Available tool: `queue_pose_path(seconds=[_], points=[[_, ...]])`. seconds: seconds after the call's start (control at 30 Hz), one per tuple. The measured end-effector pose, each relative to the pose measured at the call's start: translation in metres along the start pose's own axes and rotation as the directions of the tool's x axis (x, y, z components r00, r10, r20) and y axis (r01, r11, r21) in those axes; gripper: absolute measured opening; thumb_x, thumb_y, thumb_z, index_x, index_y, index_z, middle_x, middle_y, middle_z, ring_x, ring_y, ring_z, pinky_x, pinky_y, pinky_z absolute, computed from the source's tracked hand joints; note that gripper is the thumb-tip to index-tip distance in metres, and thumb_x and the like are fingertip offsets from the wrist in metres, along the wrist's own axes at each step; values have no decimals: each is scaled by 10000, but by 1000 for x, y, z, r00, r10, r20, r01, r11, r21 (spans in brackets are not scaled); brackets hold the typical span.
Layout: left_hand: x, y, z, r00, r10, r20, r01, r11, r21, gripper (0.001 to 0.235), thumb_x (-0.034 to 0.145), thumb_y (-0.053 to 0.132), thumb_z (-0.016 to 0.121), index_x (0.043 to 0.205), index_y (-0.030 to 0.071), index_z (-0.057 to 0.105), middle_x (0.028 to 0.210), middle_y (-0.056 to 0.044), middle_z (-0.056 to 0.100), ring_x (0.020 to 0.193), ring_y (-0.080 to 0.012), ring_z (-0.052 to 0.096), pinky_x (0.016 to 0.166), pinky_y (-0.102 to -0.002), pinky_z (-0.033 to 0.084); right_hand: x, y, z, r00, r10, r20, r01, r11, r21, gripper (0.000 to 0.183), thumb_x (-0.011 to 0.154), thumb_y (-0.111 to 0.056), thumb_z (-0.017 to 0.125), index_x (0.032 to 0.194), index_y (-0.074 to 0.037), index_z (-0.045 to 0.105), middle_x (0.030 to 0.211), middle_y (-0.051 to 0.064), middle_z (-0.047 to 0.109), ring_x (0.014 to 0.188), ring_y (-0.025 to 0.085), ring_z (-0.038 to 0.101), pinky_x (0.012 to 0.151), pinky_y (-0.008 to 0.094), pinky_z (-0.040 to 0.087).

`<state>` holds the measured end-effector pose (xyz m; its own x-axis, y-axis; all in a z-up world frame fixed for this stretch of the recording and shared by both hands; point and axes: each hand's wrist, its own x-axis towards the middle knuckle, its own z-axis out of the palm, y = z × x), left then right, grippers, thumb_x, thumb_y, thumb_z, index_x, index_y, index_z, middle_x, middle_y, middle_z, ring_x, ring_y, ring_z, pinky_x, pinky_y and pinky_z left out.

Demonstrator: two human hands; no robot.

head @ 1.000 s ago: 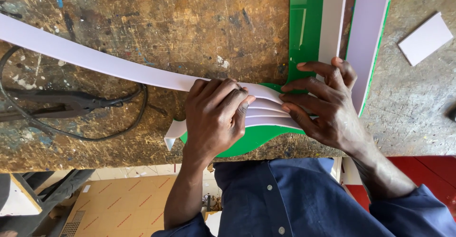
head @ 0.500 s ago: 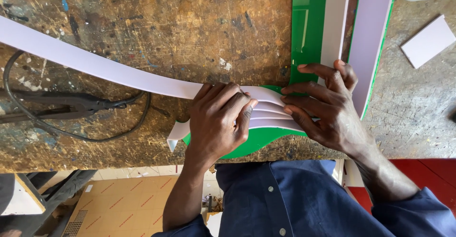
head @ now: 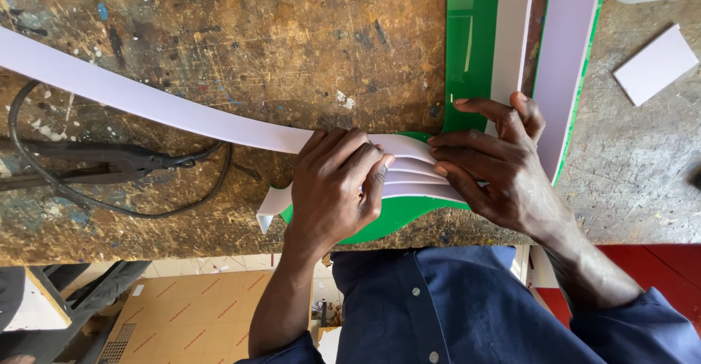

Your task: Assembling a 3D sign letter by bonding a plastic border strip to an acrylic base using adhesive and a soldering iron for heat-forming.

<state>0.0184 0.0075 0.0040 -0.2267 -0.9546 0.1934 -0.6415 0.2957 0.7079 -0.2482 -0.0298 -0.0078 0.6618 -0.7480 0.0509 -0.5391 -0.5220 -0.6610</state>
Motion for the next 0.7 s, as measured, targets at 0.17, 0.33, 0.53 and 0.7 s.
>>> queue_pose_path(seconds=[0.17,0.33,0.53,0.7], points=[[-2,6,4,997,-75,26,75,997,3,187,1048,53,629,861,49,608,914,-122,607,805,-340,561,782,-469,400,0,-2,0,1000,1,-6,-1,1000,1,217,1145,-234,703,1159,-103,876,1268,1,844,1478,420,593,1322,615,164],[-4,12,9,992,-121,27,120,992,41,153,1016,36,626,868,63,601,912,-97,595,841,-344,584,828,-467,406,0,-1,2,999,-24,-34,24,1000,-2,204,1149,-225,704,1169,-104,868,1277,-11,832,1499,403,571,1324,613,178],[-11,7,17,995,-73,-70,79,994,78,139,1010,90,609,880,75,655,1080,-90,747,863,-318,649,896,-451,408,-1,-1,0,997,-49,-55,49,999,1,164,1166,-227,699,1201,-124,822,1265,-28,830,1521,391,559,1359,601,158],[-11,2,19,997,-31,-66,37,994,102,152,999,100,612,849,88,591,935,-46,667,847,-289,606,881,-437,384,3,11,-21,988,-149,-32,150,989,5,196,1133,-257,728,1207,-100,818,1259,57,831,1423,389,653,1321,678,350]])
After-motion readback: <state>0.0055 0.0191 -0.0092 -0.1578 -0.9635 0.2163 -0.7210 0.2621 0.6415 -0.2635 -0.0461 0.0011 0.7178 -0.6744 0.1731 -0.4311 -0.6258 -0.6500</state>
